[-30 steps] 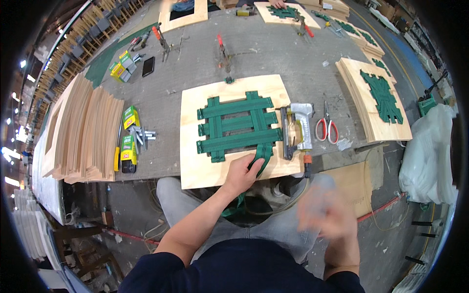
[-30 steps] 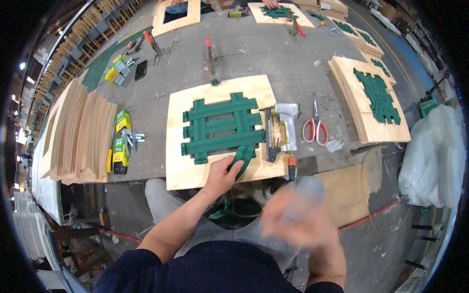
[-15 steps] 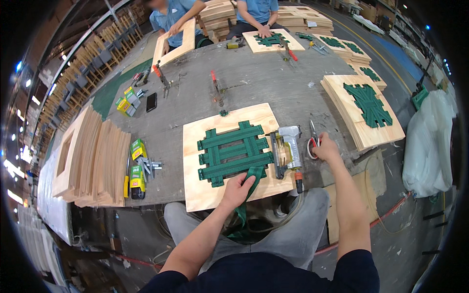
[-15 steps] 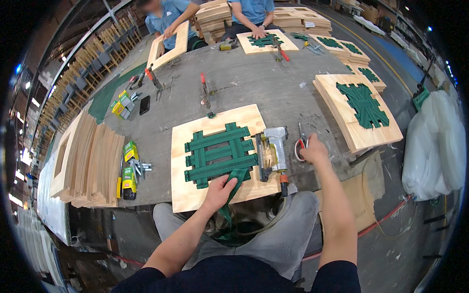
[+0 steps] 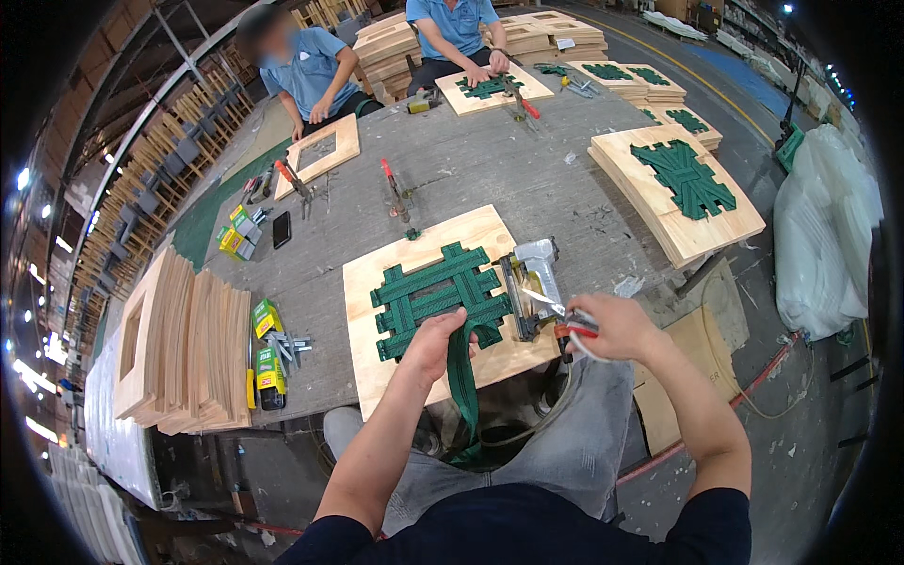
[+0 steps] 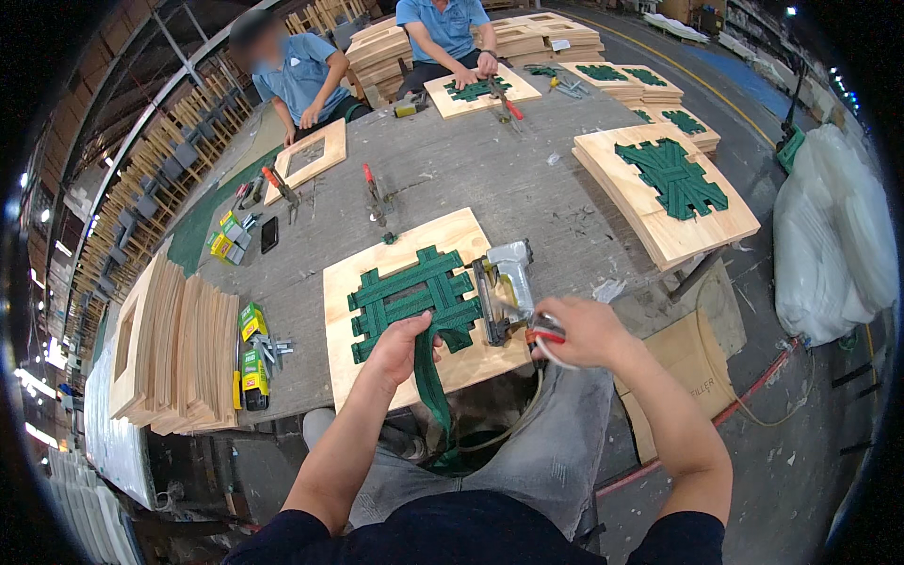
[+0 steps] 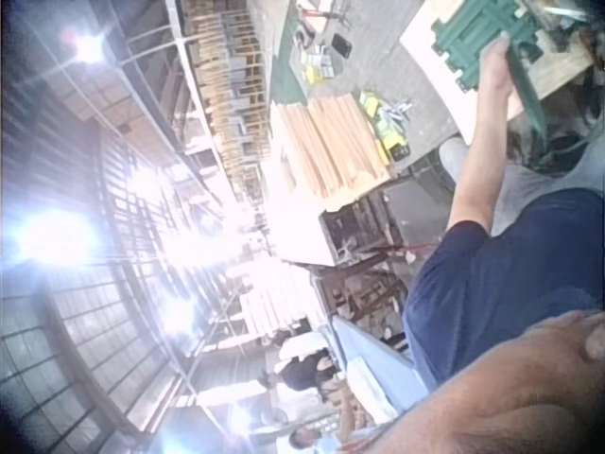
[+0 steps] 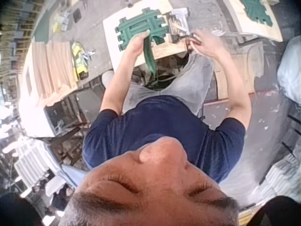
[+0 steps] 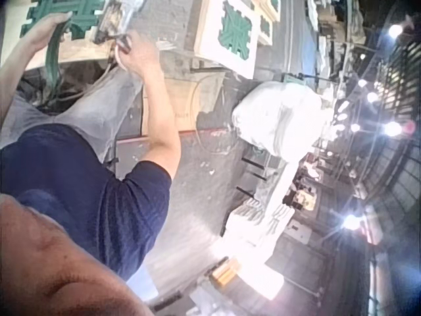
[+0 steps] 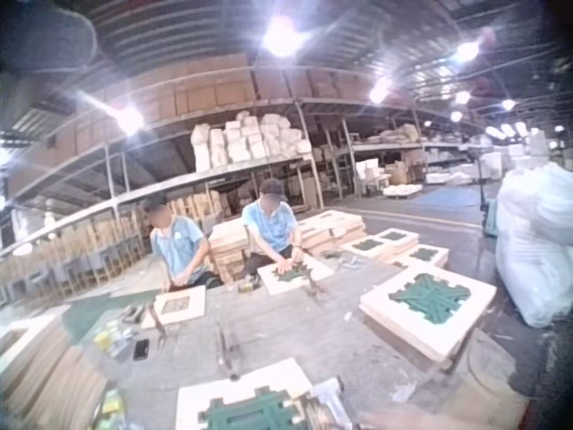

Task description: The person weaves green rattan strips into a square wooden frame to create a woven pattern. They use a staple gun to secure the strips and scissors to trim excess material. The person works on a single unit while two other workers perform similar tasks in the background.

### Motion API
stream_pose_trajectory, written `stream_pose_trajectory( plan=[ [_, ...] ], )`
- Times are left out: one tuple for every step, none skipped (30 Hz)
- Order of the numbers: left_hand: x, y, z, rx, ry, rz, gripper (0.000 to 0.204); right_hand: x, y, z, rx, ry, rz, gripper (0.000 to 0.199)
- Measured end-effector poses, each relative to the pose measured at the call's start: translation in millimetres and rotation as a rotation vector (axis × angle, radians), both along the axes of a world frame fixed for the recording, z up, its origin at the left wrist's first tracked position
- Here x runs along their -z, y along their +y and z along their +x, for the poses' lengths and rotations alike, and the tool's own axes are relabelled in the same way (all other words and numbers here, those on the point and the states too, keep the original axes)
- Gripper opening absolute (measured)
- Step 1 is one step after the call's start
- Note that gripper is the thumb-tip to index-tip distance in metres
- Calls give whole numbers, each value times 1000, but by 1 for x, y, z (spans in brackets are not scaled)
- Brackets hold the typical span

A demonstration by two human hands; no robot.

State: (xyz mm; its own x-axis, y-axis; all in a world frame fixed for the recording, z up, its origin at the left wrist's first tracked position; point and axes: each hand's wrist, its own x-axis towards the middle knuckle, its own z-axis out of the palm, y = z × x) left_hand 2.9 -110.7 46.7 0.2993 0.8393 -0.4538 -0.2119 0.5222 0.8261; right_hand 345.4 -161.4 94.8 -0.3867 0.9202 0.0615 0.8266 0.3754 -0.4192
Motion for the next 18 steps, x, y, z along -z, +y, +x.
stream_pose_trajectory(
  plan=[
    [-1, -1, 1, 0, 9, 1, 31, -4, -2, -6, -43, -102, -37, 65],
    [-2, -3, 1, -3, 18, 2, 30, -8, -2, -15, -89, -204, -74, 65],
    [-3, -6, 0, -10, 26, -5, 30, -11, -2, -21, -137, -305, -111, 65],
    [-5, -8, 2, -6, 32, -12, 30, -8, -1, -25, -171, -347, -78, 65],
    [-7, -10, 4, -3, 38, -19, 30, -5, 0, -28, -177, -368, -69, 65],
    [-9, -12, 6, -2, 52, -14, 29, -2, 1, -31, -182, -388, -60, 65],
    [-11, -15, 4, -9, 68, -10, 29, -1, 4, -37, -195, -407, -50, 65],
    [-13, -17, 4, -15, 84, -5, 29, -1, 6, -41, -196, -418, -52, 65],
    [-14, -19, 3, -4, 92, 3, 29, -1, 8, -44, -195, -429, -54, 65],
    [-15, -20, 2, 5, 100, 11, 29, -1, 10, -47, -196, -440, -55, 65],
    [-15, -22, 1, 16, 108, 18, 29, -1, 12, -50, -213, -455, -54, 63],
    [-16, -23, 0, 16, 116, 21, 29, -1, 15, -53, -230, -471, -53, 61],
    [-16, -24, 0, 15, 122, 20, 29, -4, 16, -57, -248, -487, -55, 59],
    [-16, -26, 0, 14, 129, 19, 29, -7, 18, -60, -263, -511, -69, 58],
    [-16, -26, 0, 22, 126, 18, 29, -9, 20, -64, -278, -535, -83, 58],
    [-16, -27, -1, 29, 122, 19, 29, -11, 21, -67, -293, -561, -95, 57],
    [-16, -27, -2, 35, 118, 20, 29, -12, 21, -70, -302, -562, -91, 56],
    [-15, -28, -2, 30, 125, 23, 30, -13, 22, -73, -312, -562, -86, 55]
  ],
)
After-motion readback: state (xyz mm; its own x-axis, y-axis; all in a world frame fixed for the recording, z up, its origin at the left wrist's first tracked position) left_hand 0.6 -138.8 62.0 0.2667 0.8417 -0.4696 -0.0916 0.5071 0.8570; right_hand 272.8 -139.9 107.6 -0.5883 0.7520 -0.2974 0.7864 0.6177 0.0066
